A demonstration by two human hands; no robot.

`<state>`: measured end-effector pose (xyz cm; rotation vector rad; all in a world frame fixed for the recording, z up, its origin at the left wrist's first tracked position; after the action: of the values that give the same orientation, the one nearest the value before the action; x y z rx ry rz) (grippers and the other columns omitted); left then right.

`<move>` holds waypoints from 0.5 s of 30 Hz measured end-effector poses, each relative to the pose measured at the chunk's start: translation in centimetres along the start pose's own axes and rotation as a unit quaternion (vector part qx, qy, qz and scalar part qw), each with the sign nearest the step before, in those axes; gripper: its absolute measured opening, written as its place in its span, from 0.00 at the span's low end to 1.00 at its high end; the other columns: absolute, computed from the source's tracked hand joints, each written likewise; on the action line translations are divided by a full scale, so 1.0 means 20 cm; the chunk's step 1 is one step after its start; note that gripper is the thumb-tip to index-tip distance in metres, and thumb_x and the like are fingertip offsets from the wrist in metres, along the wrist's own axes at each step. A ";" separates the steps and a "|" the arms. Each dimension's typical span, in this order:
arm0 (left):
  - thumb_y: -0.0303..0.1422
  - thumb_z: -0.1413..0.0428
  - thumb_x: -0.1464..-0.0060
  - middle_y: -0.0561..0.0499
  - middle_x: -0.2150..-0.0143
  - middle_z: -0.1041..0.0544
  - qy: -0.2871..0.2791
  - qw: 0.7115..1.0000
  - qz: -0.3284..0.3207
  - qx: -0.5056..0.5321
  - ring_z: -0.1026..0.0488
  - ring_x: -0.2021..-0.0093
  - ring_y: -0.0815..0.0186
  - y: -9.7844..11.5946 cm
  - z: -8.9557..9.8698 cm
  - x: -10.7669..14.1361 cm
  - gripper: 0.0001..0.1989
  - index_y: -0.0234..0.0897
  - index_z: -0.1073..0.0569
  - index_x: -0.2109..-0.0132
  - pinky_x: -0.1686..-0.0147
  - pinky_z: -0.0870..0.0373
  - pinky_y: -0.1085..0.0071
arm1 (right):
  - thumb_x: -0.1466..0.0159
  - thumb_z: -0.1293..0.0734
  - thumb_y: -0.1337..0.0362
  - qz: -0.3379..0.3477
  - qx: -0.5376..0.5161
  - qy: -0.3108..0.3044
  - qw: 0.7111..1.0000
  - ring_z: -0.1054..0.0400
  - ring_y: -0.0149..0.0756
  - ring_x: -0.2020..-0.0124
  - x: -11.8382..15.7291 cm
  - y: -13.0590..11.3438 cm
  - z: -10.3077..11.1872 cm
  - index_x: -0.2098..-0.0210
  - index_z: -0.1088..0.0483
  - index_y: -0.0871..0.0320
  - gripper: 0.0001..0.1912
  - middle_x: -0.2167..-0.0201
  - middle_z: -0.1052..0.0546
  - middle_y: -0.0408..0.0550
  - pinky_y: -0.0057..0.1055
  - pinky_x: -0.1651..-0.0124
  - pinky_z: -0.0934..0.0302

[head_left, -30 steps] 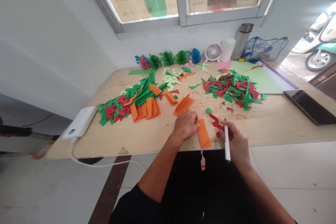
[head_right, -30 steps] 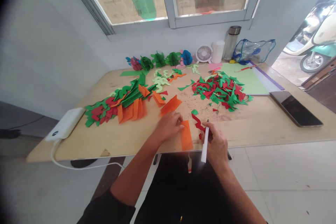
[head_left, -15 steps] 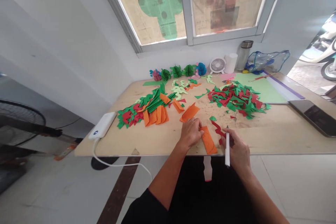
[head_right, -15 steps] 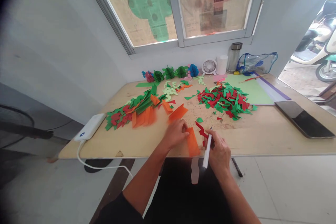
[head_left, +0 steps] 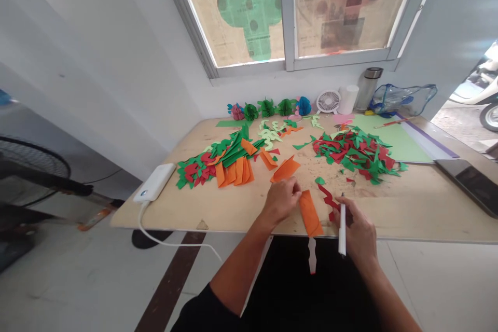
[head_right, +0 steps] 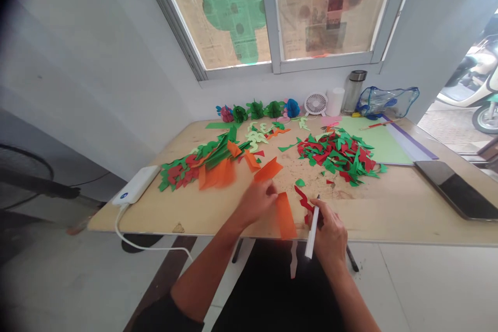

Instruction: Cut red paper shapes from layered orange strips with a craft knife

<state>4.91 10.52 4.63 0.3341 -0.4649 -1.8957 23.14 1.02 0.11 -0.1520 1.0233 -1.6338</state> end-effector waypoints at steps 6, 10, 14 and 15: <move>0.27 0.46 0.46 0.54 0.67 0.22 0.051 0.997 0.042 -0.038 0.25 0.64 0.64 -0.26 0.38 -0.04 0.05 0.40 0.29 0.68 0.63 0.34 0.71 | 0.39 0.37 0.52 -0.018 0.006 -0.008 1.000 0.25 0.43 0.69 0.00 0.01 0.00 0.56 0.27 0.50 0.16 0.69 0.19 0.46 0.33 0.69 0.36; 0.26 0.48 0.47 0.46 0.66 0.23 0.114 0.981 0.113 -0.110 0.27 0.57 0.54 -0.44 0.58 -0.15 0.06 0.39 0.30 0.71 0.59 0.35 0.63 | 0.37 0.38 0.52 -0.018 0.007 -0.010 1.000 0.24 0.43 0.67 0.00 0.01 -0.01 0.56 0.27 0.50 0.15 0.67 0.18 0.46 0.33 0.68 0.35; 0.32 0.49 0.43 0.42 0.58 0.23 0.144 0.968 0.144 -0.143 0.28 0.51 0.51 -0.48 0.56 -0.23 0.07 0.39 0.27 0.65 0.56 0.36 0.62 | 0.37 0.38 0.53 -0.016 0.005 -0.008 1.000 0.24 0.42 0.65 0.00 0.01 -0.01 0.56 0.27 0.50 0.15 0.65 0.18 0.47 0.33 0.66 0.34; 0.35 0.49 0.41 0.43 0.61 0.22 0.135 0.970 0.145 -0.143 0.28 0.52 0.51 -0.47 0.52 -0.25 0.09 0.39 0.26 0.65 0.57 0.36 0.63 | 0.37 0.38 0.53 -0.016 0.004 -0.008 1.000 0.24 0.42 0.65 0.01 0.01 -0.01 0.55 0.27 0.50 0.15 0.65 0.18 0.47 0.33 0.66 0.34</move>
<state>-5.67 19.84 9.47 0.3070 -0.0504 -1.5752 23.16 1.04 -0.22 -0.1766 1.0066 -1.6628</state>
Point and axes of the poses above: each hand's wrist, its own x-axis away from the middle knuckle, its own z-axis out of the back of the hand, y = z × x, the point moved 7 cm from there along -x, towards the middle knuckle
